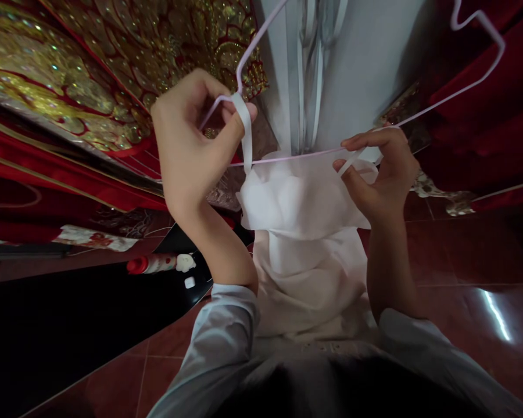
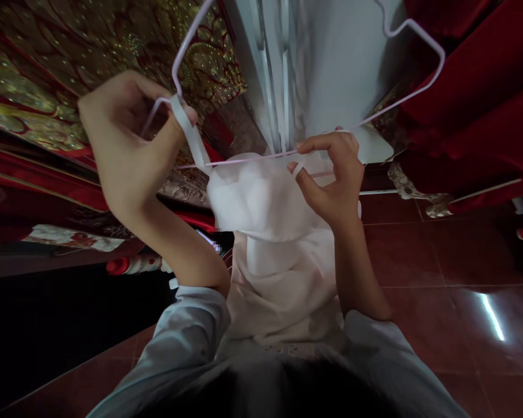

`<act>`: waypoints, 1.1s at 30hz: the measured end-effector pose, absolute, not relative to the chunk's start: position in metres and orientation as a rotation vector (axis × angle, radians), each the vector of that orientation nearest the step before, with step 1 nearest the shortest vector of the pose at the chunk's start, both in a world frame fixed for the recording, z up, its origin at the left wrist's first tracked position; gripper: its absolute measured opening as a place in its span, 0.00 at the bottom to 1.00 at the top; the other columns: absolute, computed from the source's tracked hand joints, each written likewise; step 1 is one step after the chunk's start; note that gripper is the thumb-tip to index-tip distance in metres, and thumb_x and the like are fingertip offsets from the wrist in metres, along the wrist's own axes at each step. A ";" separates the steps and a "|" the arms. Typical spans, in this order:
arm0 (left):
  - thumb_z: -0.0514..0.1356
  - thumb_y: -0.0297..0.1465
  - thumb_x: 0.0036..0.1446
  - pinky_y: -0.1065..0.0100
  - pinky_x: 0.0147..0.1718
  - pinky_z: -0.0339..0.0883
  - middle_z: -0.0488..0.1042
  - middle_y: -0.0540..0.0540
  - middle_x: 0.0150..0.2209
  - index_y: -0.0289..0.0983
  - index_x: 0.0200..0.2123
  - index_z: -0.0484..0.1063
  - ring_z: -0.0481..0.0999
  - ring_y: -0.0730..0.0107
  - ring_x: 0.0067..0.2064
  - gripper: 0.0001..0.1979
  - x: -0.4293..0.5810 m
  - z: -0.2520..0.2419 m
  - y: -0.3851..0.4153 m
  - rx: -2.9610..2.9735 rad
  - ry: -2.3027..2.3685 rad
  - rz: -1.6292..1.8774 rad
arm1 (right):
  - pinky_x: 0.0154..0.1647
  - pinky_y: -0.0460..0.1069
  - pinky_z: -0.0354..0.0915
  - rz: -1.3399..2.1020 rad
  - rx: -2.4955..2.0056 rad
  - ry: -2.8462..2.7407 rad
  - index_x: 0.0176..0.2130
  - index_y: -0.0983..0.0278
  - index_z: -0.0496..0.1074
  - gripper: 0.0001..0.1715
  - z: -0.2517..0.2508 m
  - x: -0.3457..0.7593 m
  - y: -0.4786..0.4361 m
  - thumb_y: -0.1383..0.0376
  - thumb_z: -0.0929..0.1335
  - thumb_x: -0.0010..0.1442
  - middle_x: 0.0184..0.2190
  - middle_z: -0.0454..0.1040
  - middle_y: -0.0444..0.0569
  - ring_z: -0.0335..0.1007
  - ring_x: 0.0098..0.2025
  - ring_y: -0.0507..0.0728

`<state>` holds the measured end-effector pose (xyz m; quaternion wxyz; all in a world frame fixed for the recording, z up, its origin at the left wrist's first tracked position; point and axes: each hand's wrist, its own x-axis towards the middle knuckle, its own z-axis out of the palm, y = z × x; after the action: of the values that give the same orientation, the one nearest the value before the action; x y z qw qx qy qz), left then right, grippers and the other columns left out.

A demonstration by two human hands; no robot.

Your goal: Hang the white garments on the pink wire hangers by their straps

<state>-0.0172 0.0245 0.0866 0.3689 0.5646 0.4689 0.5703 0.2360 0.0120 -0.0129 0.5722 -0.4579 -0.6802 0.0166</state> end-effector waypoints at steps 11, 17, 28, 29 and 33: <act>0.53 0.29 0.75 0.69 0.32 0.71 0.76 0.50 0.30 0.37 0.39 0.70 0.77 0.70 0.31 0.10 0.009 0.010 0.026 0.945 0.858 2.004 | 0.64 0.67 0.64 0.040 -0.999 -1.594 0.42 0.55 0.72 0.10 -0.016 0.226 0.010 0.57 0.72 0.61 0.41 0.78 0.45 0.73 0.45 0.59; 0.56 0.37 0.73 0.65 0.44 0.77 0.73 0.52 0.27 0.40 0.40 0.65 0.81 0.67 0.35 0.09 0.037 0.002 0.015 1.023 0.691 2.044 | 0.57 0.64 0.71 -0.070 -0.879 -1.483 0.45 0.57 0.73 0.17 -0.014 0.245 0.025 0.50 0.71 0.62 0.41 0.75 0.49 0.76 0.47 0.59; 0.60 0.40 0.70 0.63 0.44 0.75 0.68 0.53 0.24 0.42 0.39 0.65 0.81 0.64 0.34 0.10 0.025 0.002 0.022 0.995 0.716 1.974 | 0.45 0.47 0.72 0.053 -0.473 -1.338 0.52 0.58 0.74 0.27 0.007 0.347 0.085 0.65 0.77 0.52 0.45 0.75 0.44 0.77 0.50 0.54; 0.60 0.39 0.70 0.63 0.44 0.75 0.68 0.52 0.24 0.42 0.39 0.65 0.81 0.63 0.34 0.09 0.024 0.003 0.021 0.992 0.728 1.968 | 0.44 0.48 0.73 0.025 -0.466 -1.367 0.51 0.59 0.74 0.26 0.012 0.344 0.090 0.63 0.77 0.52 0.45 0.74 0.45 0.77 0.47 0.54; 0.57 0.36 0.71 0.62 0.44 0.75 0.68 0.51 0.25 0.43 0.39 0.65 0.80 0.63 0.34 0.07 0.022 0.007 0.020 0.977 0.754 1.960 | 0.43 0.51 0.70 -0.100 -0.604 -1.555 0.49 0.59 0.77 0.21 0.035 0.335 0.094 0.63 0.75 0.55 0.42 0.76 0.49 0.70 0.34 0.53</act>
<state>0.0219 0.0198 0.0066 0.4010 0.3864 0.2982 0.7752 0.3349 0.0944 0.0346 0.6707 -0.2681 -0.6901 -0.0442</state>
